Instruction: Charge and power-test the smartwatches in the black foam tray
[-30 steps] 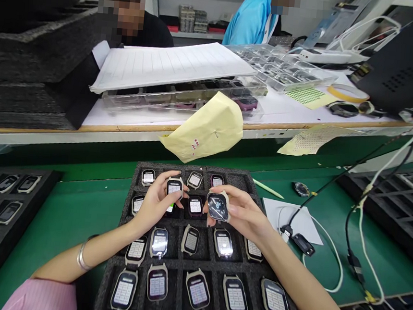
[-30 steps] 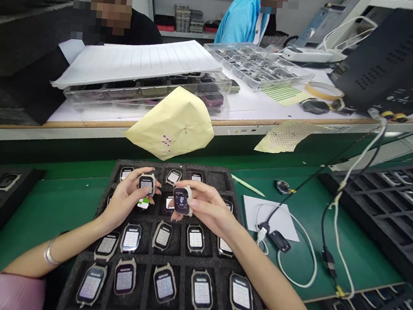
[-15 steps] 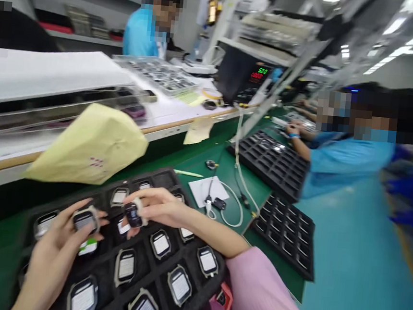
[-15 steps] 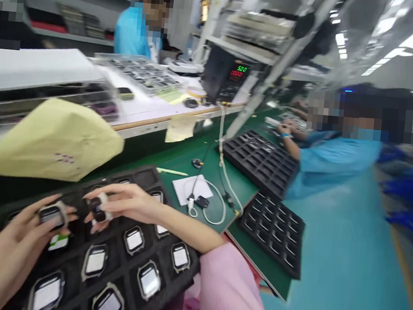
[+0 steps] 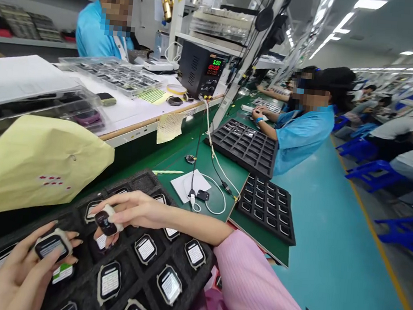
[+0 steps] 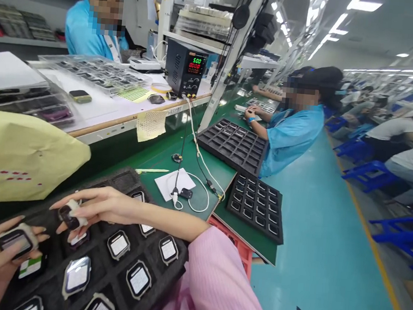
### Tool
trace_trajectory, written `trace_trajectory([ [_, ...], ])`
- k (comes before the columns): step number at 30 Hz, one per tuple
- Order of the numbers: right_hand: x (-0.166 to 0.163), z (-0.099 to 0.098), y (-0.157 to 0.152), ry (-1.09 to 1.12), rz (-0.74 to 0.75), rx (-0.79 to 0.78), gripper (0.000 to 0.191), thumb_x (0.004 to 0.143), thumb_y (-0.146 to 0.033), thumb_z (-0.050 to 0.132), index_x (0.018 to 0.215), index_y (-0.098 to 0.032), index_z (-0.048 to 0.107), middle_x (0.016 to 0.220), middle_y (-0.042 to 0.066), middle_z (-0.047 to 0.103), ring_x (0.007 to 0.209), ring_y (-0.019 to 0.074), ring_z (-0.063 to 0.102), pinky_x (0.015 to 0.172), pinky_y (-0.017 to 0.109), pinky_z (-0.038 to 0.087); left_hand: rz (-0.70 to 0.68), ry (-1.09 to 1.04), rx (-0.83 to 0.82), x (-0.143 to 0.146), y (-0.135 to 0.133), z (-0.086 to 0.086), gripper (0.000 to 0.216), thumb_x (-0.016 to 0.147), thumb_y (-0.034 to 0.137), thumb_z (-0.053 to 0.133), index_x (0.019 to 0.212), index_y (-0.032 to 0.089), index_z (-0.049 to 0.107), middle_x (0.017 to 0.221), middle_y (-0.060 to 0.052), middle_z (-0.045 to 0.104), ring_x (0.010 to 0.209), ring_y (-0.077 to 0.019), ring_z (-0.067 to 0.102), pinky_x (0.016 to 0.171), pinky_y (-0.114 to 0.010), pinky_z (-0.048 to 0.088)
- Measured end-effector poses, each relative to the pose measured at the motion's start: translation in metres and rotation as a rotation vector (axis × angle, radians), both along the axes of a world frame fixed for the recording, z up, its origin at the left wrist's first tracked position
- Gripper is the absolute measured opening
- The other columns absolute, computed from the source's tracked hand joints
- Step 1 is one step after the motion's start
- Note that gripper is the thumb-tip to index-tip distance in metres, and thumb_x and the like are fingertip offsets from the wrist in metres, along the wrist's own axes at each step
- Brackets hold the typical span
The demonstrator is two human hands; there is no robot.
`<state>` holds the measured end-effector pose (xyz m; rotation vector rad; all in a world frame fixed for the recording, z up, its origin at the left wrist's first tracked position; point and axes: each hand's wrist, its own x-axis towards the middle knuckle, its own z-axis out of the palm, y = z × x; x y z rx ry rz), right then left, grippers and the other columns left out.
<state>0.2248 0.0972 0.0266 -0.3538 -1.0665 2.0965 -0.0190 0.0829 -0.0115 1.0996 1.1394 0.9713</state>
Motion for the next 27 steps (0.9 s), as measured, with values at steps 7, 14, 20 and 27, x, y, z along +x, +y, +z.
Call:
trace_trajectory([
  [7,-0.002,0.008,0.001,-0.081,-0.161,0.016,0.039,0.079,-0.026,0.076,0.114,-0.013,0.066,0.089,0.009,0.072,0.071,0.018,0.068,0.067,0.029,0.055,0.126,-0.163,0.009,0.019,-0.001,0.019,0.054,0.073,0.033,0.076,0.121,0.021,0.056,0.099,-0.005,0.071,0.091,-0.0205,0.068,0.064,-0.024,0.057],
  [14,-0.002,0.012,0.005,-0.128,-0.226,0.057,0.033,0.085,-0.023,0.068,0.118,-0.017,0.065,0.091,0.01,0.073,0.072,0.0189,0.069,0.069,0.031,0.054,0.062,-0.236,0.091,0.019,0.006,0.019,0.046,0.08,0.028,0.068,0.122,0.017,0.051,0.095,-0.007,0.067,0.084,-0.0191,0.067,0.061,-0.025,0.055],
  [20,-0.004,0.021,0.005,-0.137,-0.203,0.07,0.031,0.085,-0.025,0.07,0.115,-0.02,0.067,0.089,0.007,0.074,0.072,0.0183,0.07,0.07,0.029,0.054,0.047,-0.284,0.101,0.019,0.008,0.02,0.043,0.08,0.026,0.068,0.119,0.018,0.053,0.092,-0.006,0.067,0.081,-0.0188,0.067,0.06,-0.026,0.055],
  [27,-0.009,0.025,0.009,-0.244,-0.138,-0.017,0.043,0.087,-0.025,0.067,0.128,-0.017,0.057,0.105,0.012,0.072,0.091,0.0268,0.071,0.081,0.04,0.056,-0.046,-0.373,-0.036,0.015,0.005,0.03,0.031,0.081,0.024,0.065,0.111,0.018,0.059,0.096,-0.007,0.068,0.087,-0.0201,0.067,0.068,-0.028,0.056],
])
